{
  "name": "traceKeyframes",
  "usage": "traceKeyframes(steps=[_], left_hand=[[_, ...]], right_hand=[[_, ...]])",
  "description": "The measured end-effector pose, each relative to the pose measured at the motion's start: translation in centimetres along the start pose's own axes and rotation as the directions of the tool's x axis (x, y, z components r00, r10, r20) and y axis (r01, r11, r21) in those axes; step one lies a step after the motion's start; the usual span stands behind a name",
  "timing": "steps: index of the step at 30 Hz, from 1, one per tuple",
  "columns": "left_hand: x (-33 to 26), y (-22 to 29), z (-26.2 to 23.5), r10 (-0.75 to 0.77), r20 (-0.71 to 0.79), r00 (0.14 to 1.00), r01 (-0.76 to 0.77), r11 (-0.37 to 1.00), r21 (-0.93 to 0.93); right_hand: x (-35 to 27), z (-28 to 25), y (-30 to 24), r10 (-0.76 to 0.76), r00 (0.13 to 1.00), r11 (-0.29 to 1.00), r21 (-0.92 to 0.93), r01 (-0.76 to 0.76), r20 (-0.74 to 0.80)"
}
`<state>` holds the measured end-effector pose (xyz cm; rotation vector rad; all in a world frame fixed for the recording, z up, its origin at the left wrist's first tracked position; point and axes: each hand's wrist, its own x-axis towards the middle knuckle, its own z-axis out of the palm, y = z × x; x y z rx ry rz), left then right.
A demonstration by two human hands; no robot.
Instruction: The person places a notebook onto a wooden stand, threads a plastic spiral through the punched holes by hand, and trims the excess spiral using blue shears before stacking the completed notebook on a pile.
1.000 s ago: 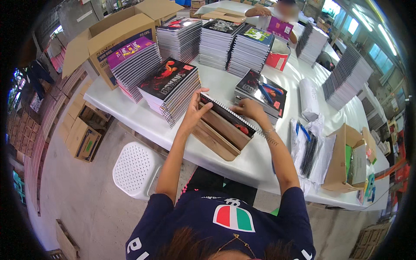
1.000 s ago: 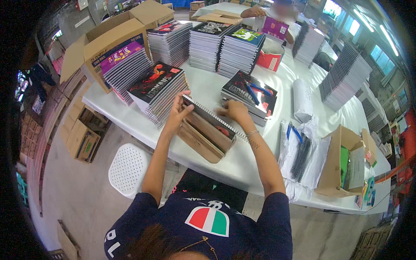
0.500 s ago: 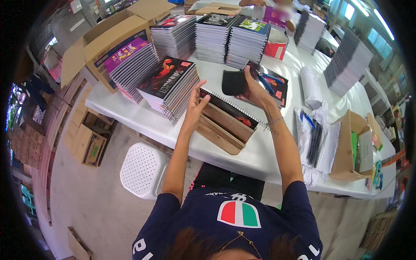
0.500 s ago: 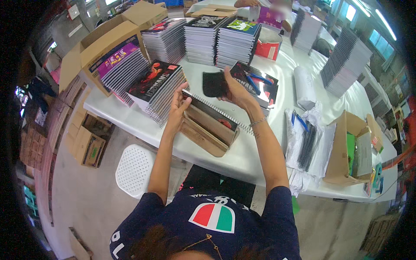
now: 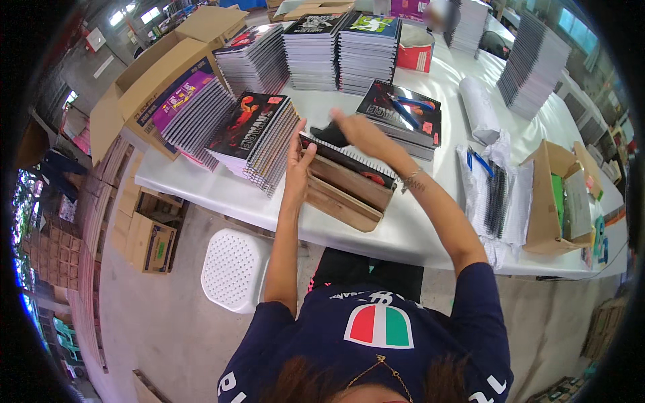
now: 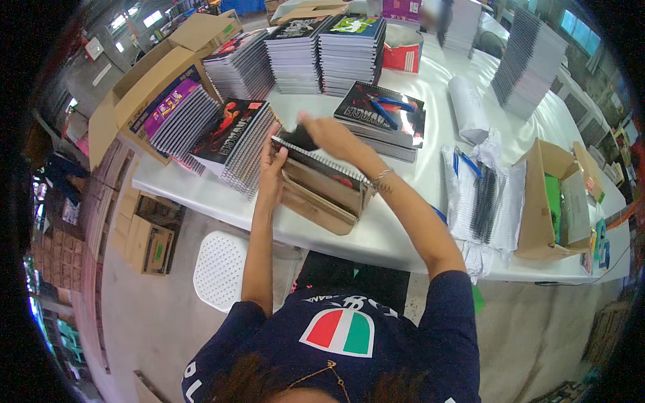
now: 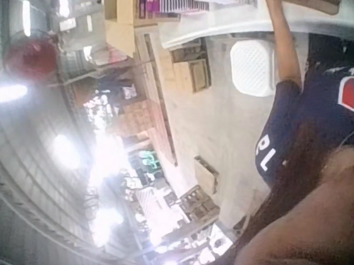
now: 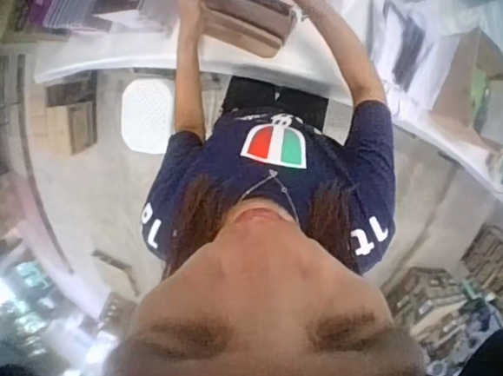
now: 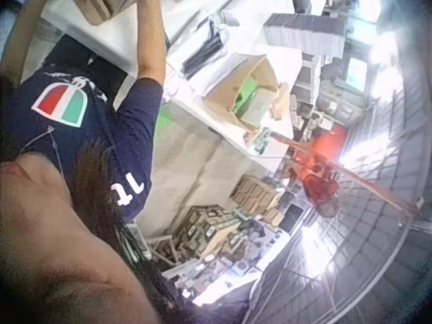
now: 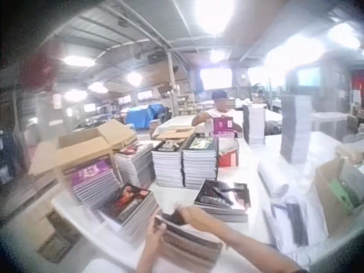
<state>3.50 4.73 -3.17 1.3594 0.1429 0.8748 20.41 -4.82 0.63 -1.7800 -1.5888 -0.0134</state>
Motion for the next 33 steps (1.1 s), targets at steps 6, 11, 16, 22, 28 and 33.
traceKeyframes(steps=[6,11,16,22,28,33], left_hand=[[0.7,-0.5,0.9,0.017,0.038,0.999,-0.017,1.000,0.012],[-0.1,-0.9,-0.4,0.007,-0.053,0.999,-0.005,0.999,0.053],[0.2,0.0,1.1,-0.045,0.017,0.999,0.045,0.999,0.027],[-0.2,-0.8,-0.6,0.001,-0.042,0.999,0.001,0.999,0.041],[0.0,-0.4,-0.5,-0.028,-0.037,0.999,0.029,0.999,0.018],[-2.4,-0.7,2.1,0.109,-0.277,0.955,-0.068,0.986,0.154]], right_hand=[[-1.9,-0.2,5.0,-0.010,0.996,0.943,-0.331,-0.022,-0.093],[1.3,0.2,-0.5,-0.502,0.818,0.859,-0.275,0.433,-0.281],[-0.8,2.0,6.0,0.087,0.992,0.897,-0.439,-0.040,0.086],[1.3,0.2,-0.2,-0.123,0.991,0.992,-0.025,0.122,-0.057],[-2.6,1.3,2.9,0.222,0.967,0.972,-0.102,-0.210,0.127],[-10.2,-1.0,3.0,0.203,0.926,0.921,0.382,-0.071,-0.318]])
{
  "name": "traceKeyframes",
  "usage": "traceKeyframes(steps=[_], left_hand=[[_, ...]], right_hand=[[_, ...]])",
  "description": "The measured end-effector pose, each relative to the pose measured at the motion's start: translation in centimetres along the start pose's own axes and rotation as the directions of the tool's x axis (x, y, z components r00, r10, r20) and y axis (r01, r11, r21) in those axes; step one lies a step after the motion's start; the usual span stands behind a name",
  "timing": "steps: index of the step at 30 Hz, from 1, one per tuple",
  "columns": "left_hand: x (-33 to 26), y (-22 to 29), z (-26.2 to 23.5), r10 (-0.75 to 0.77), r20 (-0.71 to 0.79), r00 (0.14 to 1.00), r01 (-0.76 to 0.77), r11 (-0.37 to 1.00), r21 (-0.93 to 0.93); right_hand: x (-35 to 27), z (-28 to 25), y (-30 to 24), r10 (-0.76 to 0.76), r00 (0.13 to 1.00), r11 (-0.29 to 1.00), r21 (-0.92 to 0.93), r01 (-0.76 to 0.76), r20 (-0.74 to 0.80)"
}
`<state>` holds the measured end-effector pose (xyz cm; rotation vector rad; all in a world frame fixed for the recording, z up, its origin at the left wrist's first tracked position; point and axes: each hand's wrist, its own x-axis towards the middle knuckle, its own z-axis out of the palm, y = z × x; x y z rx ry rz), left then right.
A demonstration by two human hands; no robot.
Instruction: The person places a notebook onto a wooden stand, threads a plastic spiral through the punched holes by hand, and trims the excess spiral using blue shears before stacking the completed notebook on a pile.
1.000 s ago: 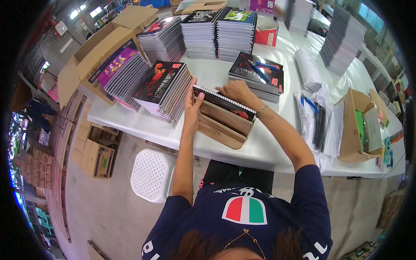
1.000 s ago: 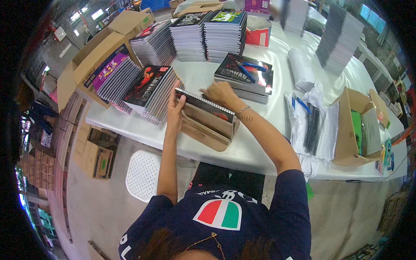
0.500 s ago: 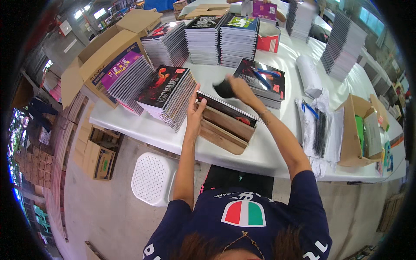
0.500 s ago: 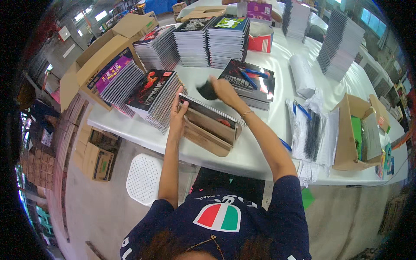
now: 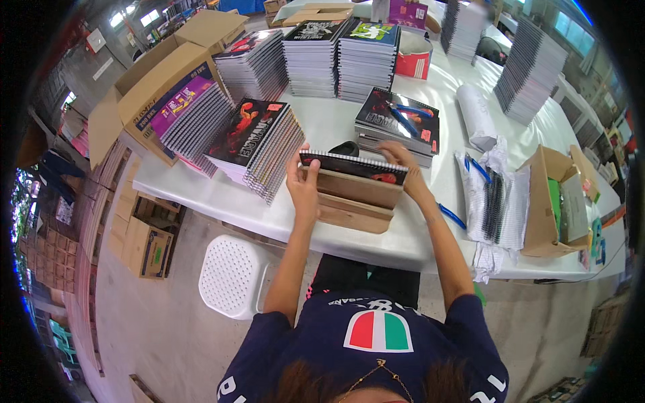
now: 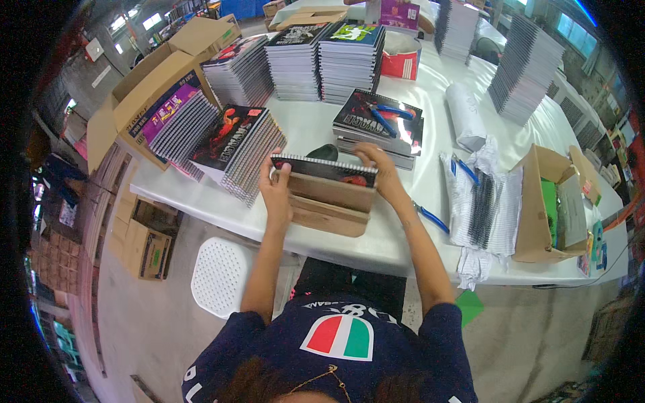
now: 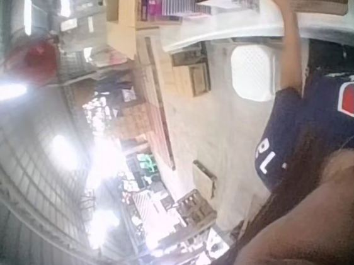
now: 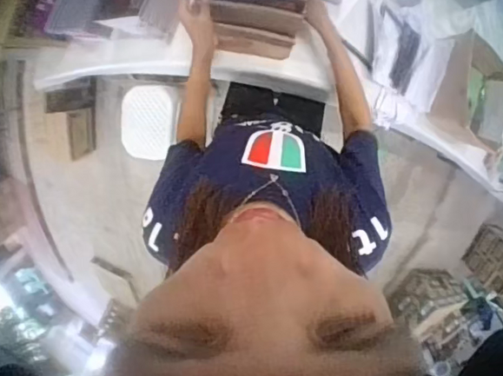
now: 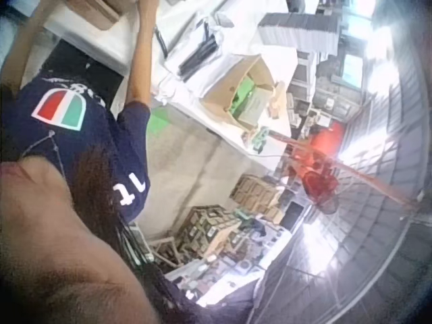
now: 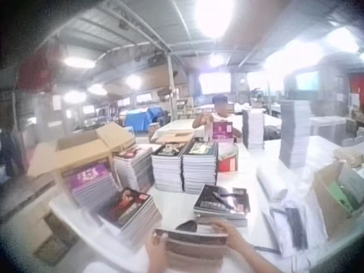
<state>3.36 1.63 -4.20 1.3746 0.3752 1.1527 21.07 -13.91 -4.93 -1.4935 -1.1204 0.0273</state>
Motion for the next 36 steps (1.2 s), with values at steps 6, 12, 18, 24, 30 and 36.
traceKeyframes(steps=[6,12,18,24,30,36], left_hand=[[-5.2,3.4,2.0,-0.119,-0.120,0.986,0.131,0.987,0.090],[-3.3,4.3,0.9,-0.078,0.074,0.994,0.054,0.957,0.286],[-2.5,6.0,0.0,-0.075,0.139,0.987,0.041,0.971,0.237],[-2.2,6.0,0.6,-0.158,0.140,0.977,0.153,0.987,0.045],[-1.9,5.2,-0.6,-0.216,0.245,0.945,0.210,0.976,0.050],[-2.0,4.9,-0.8,-0.188,0.249,0.950,0.181,0.982,0.051]], right_hand=[[-12.9,-5.2,-4.2,0.275,0.928,0.393,-0.852,-0.347,-0.251],[-18.3,-7.3,-3.9,0.312,0.894,0.405,-0.806,-0.432,-0.322],[-13.4,-2.8,-8.7,0.259,0.781,0.822,-0.295,-0.487,-0.568],[-7.5,4.0,-15.2,0.136,0.969,0.947,-0.261,-0.189,-0.208],[-6.4,8.1,-14.5,0.049,0.992,0.936,-0.340,-0.087,-0.119],[-6.3,9.3,-14.1,0.064,0.986,0.936,-0.333,-0.114,-0.156]])
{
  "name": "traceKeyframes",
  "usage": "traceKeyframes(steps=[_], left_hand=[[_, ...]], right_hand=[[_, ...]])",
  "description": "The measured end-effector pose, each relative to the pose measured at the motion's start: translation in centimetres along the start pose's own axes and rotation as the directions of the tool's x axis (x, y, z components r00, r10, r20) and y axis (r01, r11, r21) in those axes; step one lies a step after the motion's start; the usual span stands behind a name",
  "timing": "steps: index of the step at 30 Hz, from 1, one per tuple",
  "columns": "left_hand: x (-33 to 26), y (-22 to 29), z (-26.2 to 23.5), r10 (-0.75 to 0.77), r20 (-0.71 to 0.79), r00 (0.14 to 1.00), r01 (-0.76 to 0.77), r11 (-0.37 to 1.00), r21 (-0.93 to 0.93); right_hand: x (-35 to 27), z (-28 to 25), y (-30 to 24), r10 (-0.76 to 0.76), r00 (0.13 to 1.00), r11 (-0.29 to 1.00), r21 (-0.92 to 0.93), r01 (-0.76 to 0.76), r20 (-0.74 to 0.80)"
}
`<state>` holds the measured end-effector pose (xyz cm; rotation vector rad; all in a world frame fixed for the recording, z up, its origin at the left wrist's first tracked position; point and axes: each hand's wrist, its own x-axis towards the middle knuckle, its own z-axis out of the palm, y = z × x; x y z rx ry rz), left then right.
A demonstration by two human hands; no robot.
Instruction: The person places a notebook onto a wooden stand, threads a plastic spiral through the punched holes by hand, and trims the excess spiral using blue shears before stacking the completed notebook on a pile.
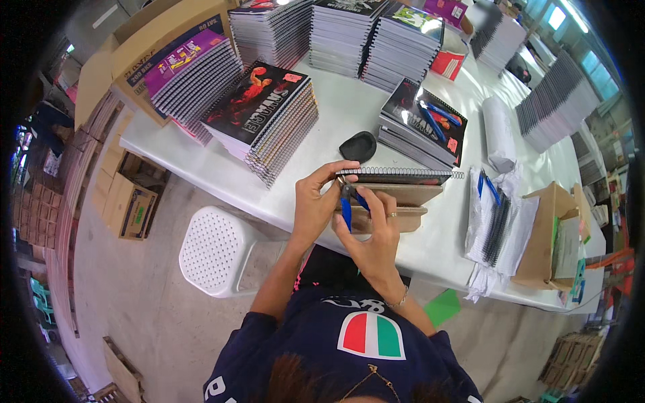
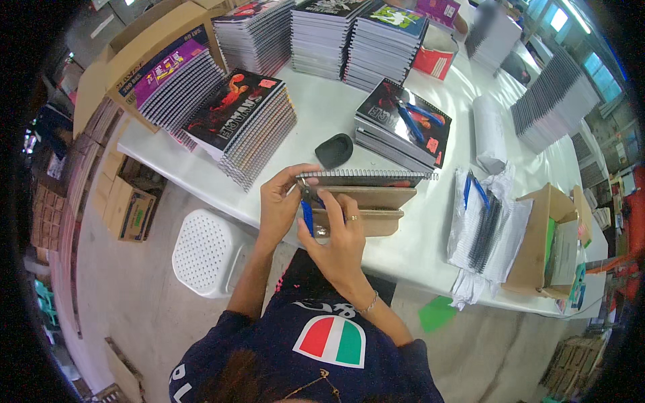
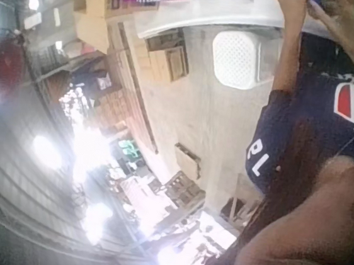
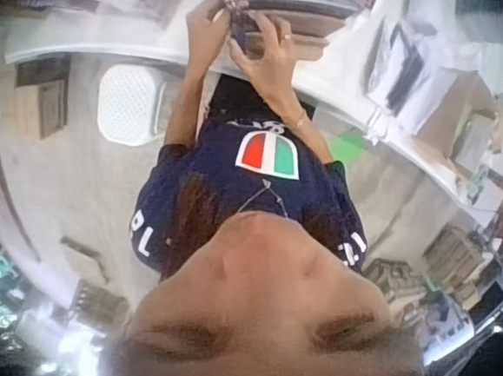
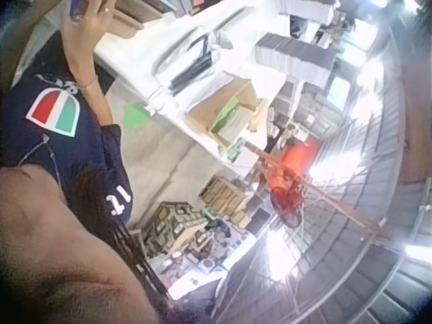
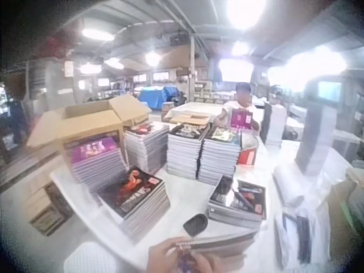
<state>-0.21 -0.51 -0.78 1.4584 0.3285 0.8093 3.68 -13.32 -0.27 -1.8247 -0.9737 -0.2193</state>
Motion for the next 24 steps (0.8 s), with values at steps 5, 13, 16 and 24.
traceKeyframes(steps=[5,13,16,24], left_hand=[[-0.2,0.0,0.2,0.009,-0.025,1.000,-0.008,1.000,0.022],[-0.4,0.3,0.3,-0.003,0.001,1.000,0.003,0.991,0.132],[-0.5,0.2,0.9,0.079,-0.065,0.995,-0.073,0.993,0.096],[-0.7,1.1,0.3,-0.015,-0.010,1.000,0.016,0.996,0.089]], right_hand=[[0.2,-0.4,-1.1,0.073,0.994,0.997,-0.036,-0.070,0.081],[1.6,-2.5,-0.7,0.181,0.636,0.015,0.644,-0.765,0.750],[-0.5,-4.0,0.6,0.333,0.783,0.552,0.565,-0.613,0.525],[-6.6,-13.7,16.3,0.223,0.970,0.837,-0.490,-0.243,-0.100]])
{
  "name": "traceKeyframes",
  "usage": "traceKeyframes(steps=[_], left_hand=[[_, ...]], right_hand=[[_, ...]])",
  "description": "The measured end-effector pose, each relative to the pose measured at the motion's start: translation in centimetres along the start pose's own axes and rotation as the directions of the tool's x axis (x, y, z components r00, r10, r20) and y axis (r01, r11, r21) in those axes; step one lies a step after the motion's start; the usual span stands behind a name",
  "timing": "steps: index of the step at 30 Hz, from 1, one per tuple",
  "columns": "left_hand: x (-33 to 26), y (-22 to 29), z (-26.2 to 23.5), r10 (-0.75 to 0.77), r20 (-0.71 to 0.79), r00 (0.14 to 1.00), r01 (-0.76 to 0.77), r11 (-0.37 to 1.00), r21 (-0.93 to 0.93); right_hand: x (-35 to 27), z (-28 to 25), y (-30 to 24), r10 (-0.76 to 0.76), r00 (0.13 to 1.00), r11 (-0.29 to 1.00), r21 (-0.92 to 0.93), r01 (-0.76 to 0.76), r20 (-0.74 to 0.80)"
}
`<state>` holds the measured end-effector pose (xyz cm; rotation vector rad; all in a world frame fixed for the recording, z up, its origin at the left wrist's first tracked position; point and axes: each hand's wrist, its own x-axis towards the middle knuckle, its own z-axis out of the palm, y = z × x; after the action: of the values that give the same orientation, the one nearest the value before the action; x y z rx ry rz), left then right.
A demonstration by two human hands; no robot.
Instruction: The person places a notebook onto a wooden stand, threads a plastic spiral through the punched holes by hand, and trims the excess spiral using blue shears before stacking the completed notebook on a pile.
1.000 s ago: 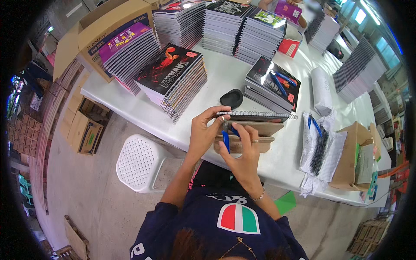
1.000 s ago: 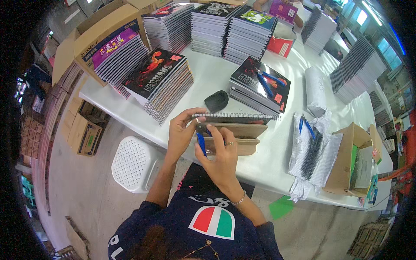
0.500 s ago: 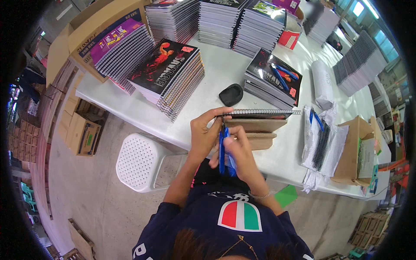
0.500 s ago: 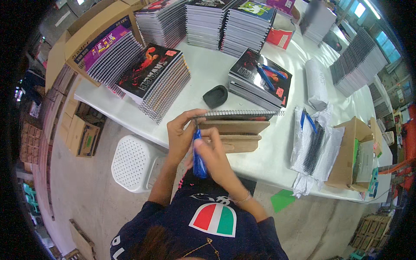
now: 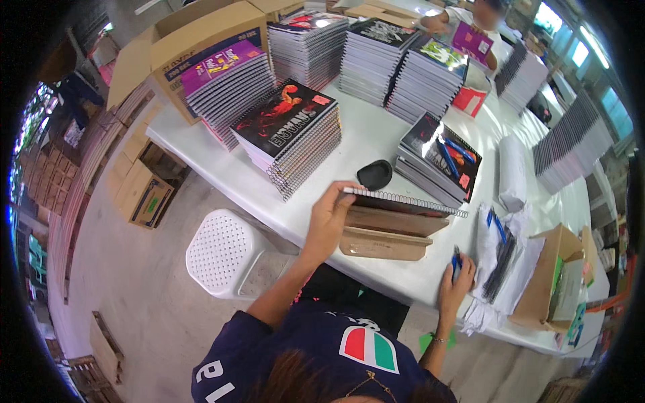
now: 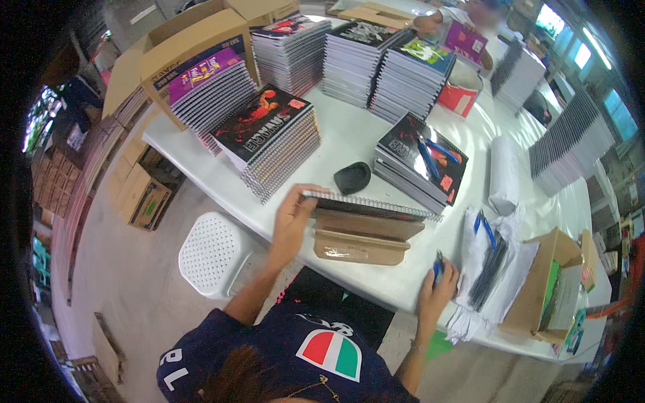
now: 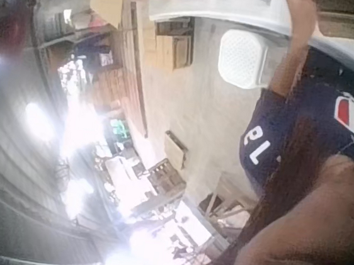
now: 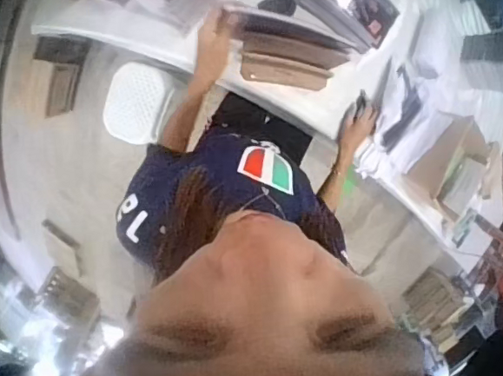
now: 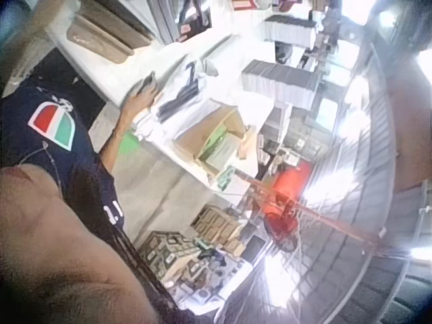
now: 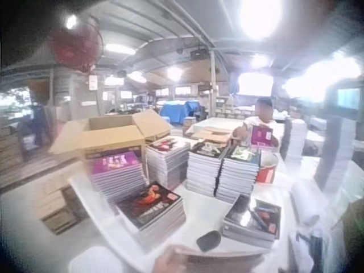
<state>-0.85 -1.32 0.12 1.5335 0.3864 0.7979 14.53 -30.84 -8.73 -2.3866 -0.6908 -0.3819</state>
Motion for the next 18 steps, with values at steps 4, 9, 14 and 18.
traceKeyframes(steps=[4,9,14,18], left_hand=[[4.1,7.3,-4.5,0.349,-0.151,0.925,-0.311,0.924,0.224],[13.1,15.6,-9.9,0.537,0.010,0.843,-0.481,0.746,0.460],[22.4,15.0,-11.8,0.331,0.349,0.877,-0.462,0.375,0.804],[26.1,8.2,-10.7,0.081,0.647,0.758,-0.647,0.216,0.731]], right_hand=[[0.1,-0.3,0.8,0.043,0.999,0.998,0.044,-0.043,-0.005],[0.1,-0.4,0.7,0.053,0.999,0.998,0.028,-0.052,-0.009],[0.2,-0.5,-0.1,0.032,0.999,0.999,-0.001,-0.032,-0.043],[0.2,-0.5,0.4,0.046,0.999,0.999,0.023,-0.046,-0.027]])
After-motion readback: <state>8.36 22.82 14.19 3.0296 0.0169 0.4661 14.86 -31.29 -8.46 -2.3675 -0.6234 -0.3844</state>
